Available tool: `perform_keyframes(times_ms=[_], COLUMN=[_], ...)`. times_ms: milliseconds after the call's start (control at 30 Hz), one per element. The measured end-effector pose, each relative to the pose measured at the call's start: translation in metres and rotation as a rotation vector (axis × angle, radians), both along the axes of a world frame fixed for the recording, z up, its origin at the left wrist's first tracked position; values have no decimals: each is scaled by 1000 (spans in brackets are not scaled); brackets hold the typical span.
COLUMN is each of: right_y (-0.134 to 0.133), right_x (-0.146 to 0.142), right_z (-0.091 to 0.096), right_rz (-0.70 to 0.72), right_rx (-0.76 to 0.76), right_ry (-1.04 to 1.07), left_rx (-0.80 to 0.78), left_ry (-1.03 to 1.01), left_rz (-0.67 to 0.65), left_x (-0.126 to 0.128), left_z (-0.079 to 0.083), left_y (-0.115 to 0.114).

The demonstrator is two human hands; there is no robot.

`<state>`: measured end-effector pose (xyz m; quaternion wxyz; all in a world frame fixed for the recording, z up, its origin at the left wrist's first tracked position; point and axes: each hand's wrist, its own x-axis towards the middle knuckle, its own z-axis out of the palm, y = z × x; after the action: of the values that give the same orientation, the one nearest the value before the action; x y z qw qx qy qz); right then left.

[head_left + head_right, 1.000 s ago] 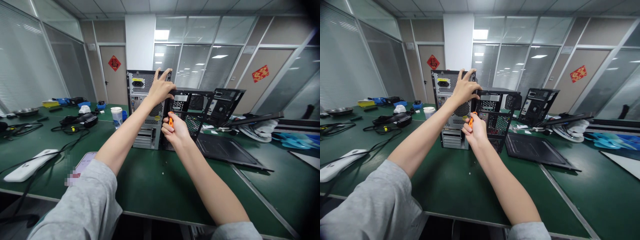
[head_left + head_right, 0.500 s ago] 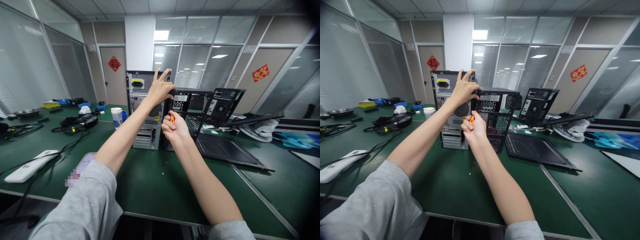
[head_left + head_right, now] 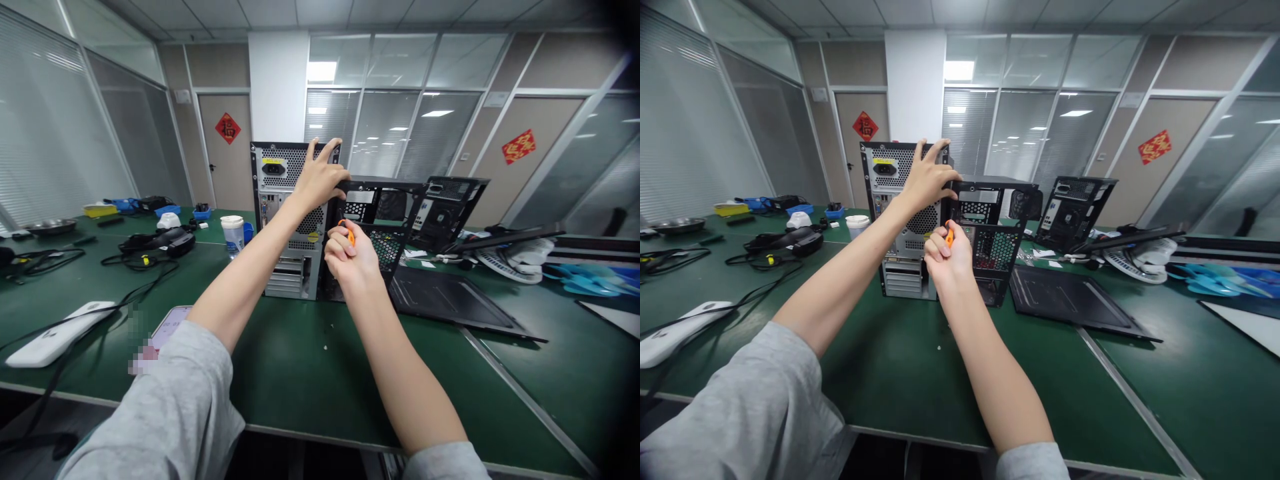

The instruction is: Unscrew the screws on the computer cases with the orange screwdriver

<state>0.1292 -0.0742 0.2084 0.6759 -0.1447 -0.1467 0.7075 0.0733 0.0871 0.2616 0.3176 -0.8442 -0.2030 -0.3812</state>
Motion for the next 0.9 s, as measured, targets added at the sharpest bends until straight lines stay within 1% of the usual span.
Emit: perform_keyframes(times_ms=[133,333,467,600,733,900], right_y=[4,7,9,11,11,11], right_x=[1,-1,-3,-5,-7,-8], right_z=[-5,-9,-13,-15,-15,-15], right_rz=[-25,-53,-83,-90,-87,-80], right_rx=[69,118,165,198,192,179], right_ry=[30,81,111,185,280,308], left_rx=[-36,-13,-14,-11,-12,-30], left_ry=[25,-5,6,8,3,11], left_rz=[46,-4,17,23,6,5], left_x=[-1,-1,-1,-1,-1,-1], left_z=[1,0,0,0,0,0], left_y=[-4,-2,-2,-1,-1,-3])
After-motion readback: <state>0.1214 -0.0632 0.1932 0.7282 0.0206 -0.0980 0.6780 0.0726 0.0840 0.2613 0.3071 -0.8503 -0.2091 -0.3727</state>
